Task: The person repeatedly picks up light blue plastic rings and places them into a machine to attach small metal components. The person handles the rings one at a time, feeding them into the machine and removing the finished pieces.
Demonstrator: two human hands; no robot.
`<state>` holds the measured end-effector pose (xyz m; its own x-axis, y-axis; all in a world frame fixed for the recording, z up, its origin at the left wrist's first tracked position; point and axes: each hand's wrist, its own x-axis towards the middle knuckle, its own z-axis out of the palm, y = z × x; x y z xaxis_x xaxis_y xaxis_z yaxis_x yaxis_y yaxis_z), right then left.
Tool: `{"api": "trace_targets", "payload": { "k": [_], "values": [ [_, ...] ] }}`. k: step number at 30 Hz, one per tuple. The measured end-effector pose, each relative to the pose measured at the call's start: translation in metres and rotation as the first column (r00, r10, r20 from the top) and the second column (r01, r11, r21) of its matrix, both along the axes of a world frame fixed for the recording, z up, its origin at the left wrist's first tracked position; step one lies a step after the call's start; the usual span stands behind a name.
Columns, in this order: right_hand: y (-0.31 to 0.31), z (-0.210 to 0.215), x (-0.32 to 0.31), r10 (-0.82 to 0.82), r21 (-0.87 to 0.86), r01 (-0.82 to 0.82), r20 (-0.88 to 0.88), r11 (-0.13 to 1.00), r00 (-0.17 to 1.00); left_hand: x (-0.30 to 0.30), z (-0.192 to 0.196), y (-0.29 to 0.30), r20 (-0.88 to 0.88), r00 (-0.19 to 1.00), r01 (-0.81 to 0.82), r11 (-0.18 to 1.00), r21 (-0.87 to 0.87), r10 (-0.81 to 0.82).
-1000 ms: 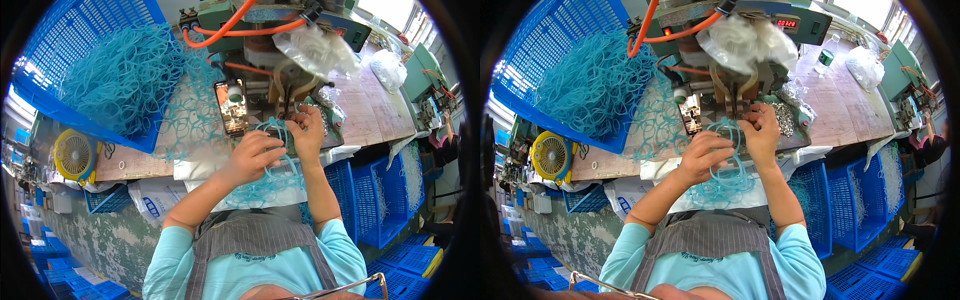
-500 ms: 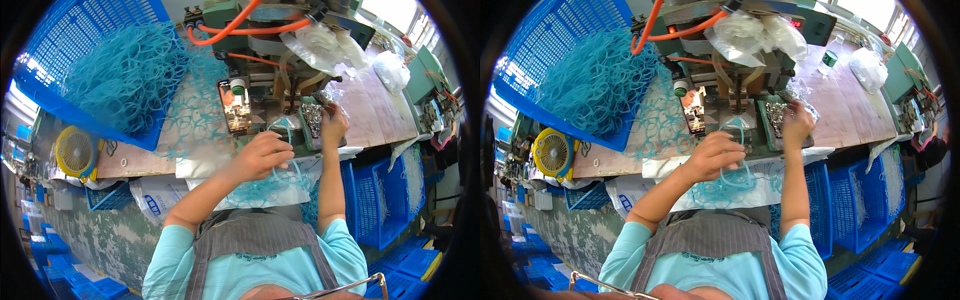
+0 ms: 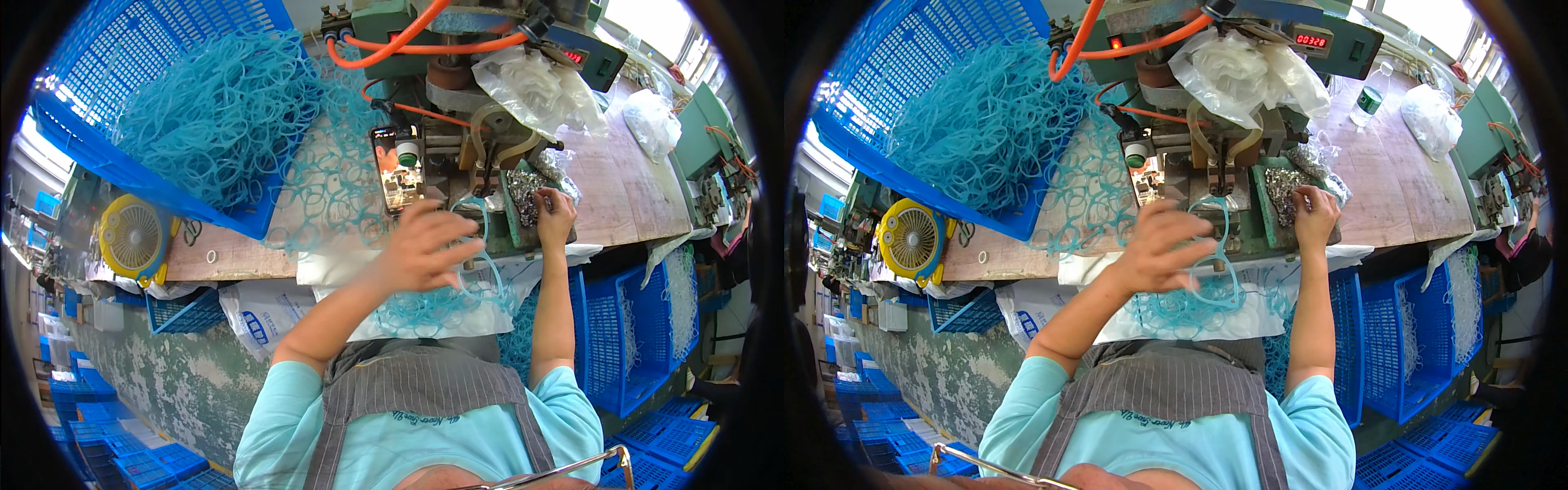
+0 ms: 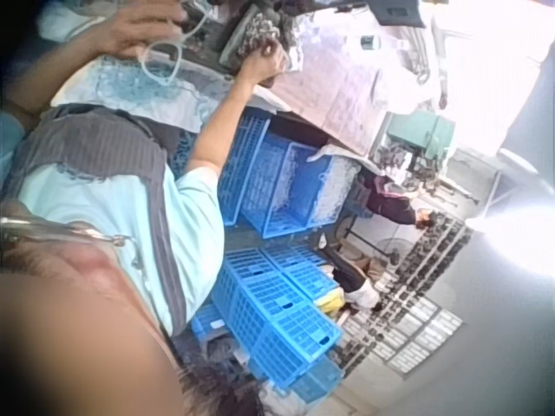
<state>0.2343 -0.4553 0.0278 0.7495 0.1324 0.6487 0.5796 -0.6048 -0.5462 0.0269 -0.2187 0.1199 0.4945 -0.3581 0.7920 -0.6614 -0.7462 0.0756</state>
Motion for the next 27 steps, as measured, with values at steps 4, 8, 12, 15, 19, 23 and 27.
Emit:
{"api": "trace_targets", "payload": {
  "k": [4,8,12,15,19,23,27],
  "values": [
    [0.001,-0.001,-0.002,-0.038,0.049,0.041,-0.052,0.998,0.998,0.01,-0.028,0.066,-0.018,0.892,-0.429,0.83,-0.357,0.453],
    [0.003,-0.001,-0.004,-0.061,0.011,0.061,-0.014,0.998,0.998,0.031,-0.077,0.132,-0.372,0.478,-0.877,0.455,-0.154,0.795],
    [0.003,-0.001,-0.004,-0.072,0.003,0.072,-0.031,0.997,0.997,0.035,-0.125,0.15,-0.468,0.206,-0.888,0.365,0.281,0.86],
    [0.002,-0.003,-0.003,-0.075,-0.008,0.075,-0.025,0.997,0.997,0.033,-0.14,0.154,-0.484,0.277,-0.901,0.4,0.169,0.83],
    [0.001,-0.007,-0.001,-0.07,0.005,0.07,-0.021,0.998,0.997,0.024,-0.125,0.167,-0.37,0.476,-0.879,0.424,-0.217,0.798],
    [0.002,-0.005,-0.001,-0.054,0.009,0.055,-0.016,0.998,0.998,0.006,-0.083,0.166,-0.422,0.577,-0.773,0.3,-0.559,0.7],
    [0.013,0.012,-0.015,-0.064,-0.025,0.064,-0.013,0.998,0.998,-0.005,-0.04,0.127,-0.322,0.787,-0.519,0.284,-0.806,0.526]
  ]
}}
